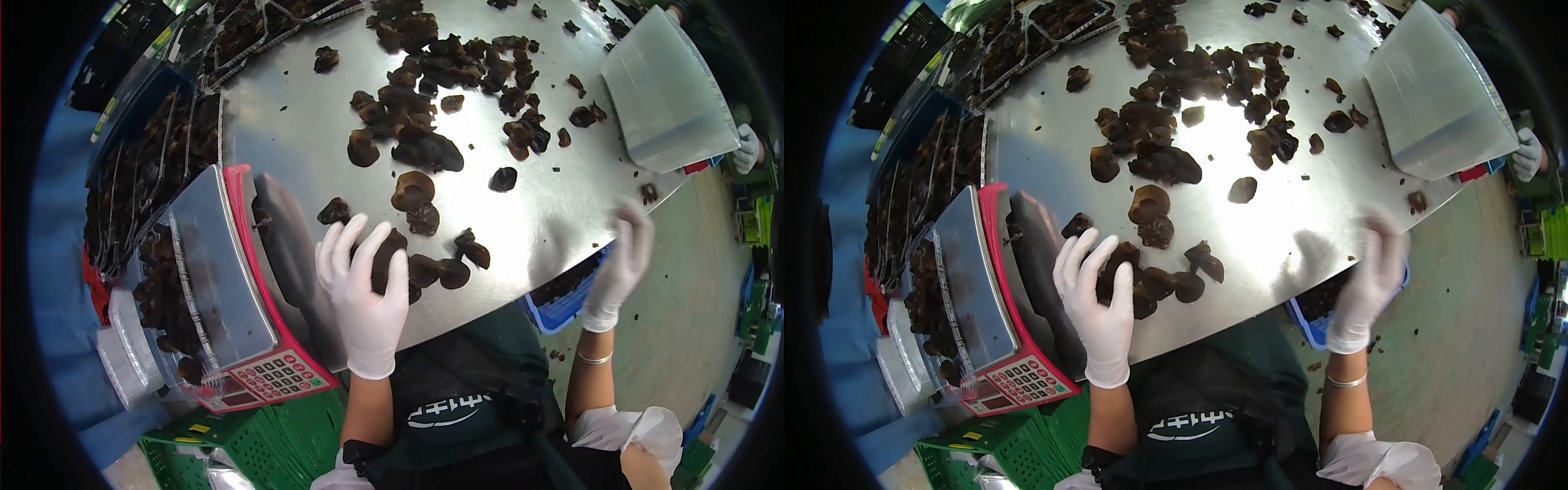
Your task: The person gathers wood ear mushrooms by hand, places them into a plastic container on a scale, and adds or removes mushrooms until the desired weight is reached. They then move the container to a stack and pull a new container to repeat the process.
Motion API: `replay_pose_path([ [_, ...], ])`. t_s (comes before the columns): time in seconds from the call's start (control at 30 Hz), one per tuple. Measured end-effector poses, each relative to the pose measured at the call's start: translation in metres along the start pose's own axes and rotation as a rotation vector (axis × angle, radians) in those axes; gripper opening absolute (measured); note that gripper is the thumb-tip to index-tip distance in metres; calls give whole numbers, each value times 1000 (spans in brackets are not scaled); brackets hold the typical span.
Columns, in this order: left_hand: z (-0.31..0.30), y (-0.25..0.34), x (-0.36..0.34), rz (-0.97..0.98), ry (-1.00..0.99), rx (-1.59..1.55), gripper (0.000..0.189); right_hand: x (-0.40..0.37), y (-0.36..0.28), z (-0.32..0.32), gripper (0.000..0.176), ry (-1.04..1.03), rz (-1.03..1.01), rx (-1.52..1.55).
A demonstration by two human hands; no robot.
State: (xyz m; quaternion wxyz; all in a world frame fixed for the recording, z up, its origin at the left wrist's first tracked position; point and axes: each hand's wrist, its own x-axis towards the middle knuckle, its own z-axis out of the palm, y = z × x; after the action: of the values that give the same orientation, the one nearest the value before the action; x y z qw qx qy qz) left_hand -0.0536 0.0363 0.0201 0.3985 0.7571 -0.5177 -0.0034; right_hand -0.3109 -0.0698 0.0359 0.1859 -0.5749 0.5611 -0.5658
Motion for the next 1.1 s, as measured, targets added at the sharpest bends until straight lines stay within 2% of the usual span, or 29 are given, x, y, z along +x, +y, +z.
replay_pose_path([
  [0.03, 2, 4, 5, 5, -8, -2, 34, -9, -16, 4, 19, -260, 170, 54],
  [0.1, 8, 12, 15, 129, -123, 117, 34, -26, -24, 26, 24, -593, -38, -1],
  [0.13, 11, 13, 17, 150, -164, 106, 33, -39, -27, 36, 26, -632, 33, 33],
  [0.17, 14, 13, 17, 153, -162, 102, 33, -44, -25, 44, 30, -679, -127, -24],
  [0.23, 20, 13, 16, 152, -230, 90, 32, -44, -31, 54, 29, -801, -305, -208],
  [0.33, 24, 3, 8, 132, -211, 91, 25, -42, -11, 52, 24, -830, -291, -139],
  [0.37, 23, 0, 6, 114, -204, 89, 23, -43, -8, 49, 24, -827, -287, -140],
  [0.43, 14, 6, 7, 114, -74, 52, 20, -44, -8, 42, 16, -654, 245, 320],
  [0.47, 12, 4, 4, 107, -34, 36, 21, -42, -12, 37, 10, -608, 391, 478],
  [0.5, 10, 0, 2, 102, 10, 20, 22, -39, -7, 34, 10, -579, 289, 401],
  [0.6, 3, -4, -3, 75, 79, 69, 24, -36, -1, 26, 11, -570, 347, 435],
  [0.67, 0, -7, -7, 40, 102, 67, 22, -35, 3, 20, 16, -577, 538, 639],
  [0.7, -1, -10, -9, 44, 101, 64, 22, -35, 8, 16, 16, -573, 537, 638],
  [0.77, -2, -15, -12, -1, 92, 58, 20, -33, 22, 4, 14, -266, 507, 785],
  [0.8, -3, -23, -16, 19, 63, 64, 32, -15, 26, 1, 16, -307, 554, 1652],
  [0.83, -3, -21, -17, 22, 65, 61, 32, -7, 23, -3, 22, -118, 721, 1860],
  [0.9, -3, -14, -16, -173, 62, -93, 41, 0, 36, -1, 21, 136, 943, 1585],
  [0.97, -4, -10, -12, -223, 5, -186, 46, -5, 46, 13, 22, -112, 812, 1191],
  [1.0, -4, -9, -9, -220, -4, -145, 47, -1, 39, 26, 22, -339, 705, 963],
  [1.03, -5, -7, -5, -220, -15, -102, 47, 2, 10, 41, 25, -446, 575, 531],
  [1.1, -1, -1, 8, -141, 12, -42, 47, -9, 15, 81, 30, -356, -240, -67],
])
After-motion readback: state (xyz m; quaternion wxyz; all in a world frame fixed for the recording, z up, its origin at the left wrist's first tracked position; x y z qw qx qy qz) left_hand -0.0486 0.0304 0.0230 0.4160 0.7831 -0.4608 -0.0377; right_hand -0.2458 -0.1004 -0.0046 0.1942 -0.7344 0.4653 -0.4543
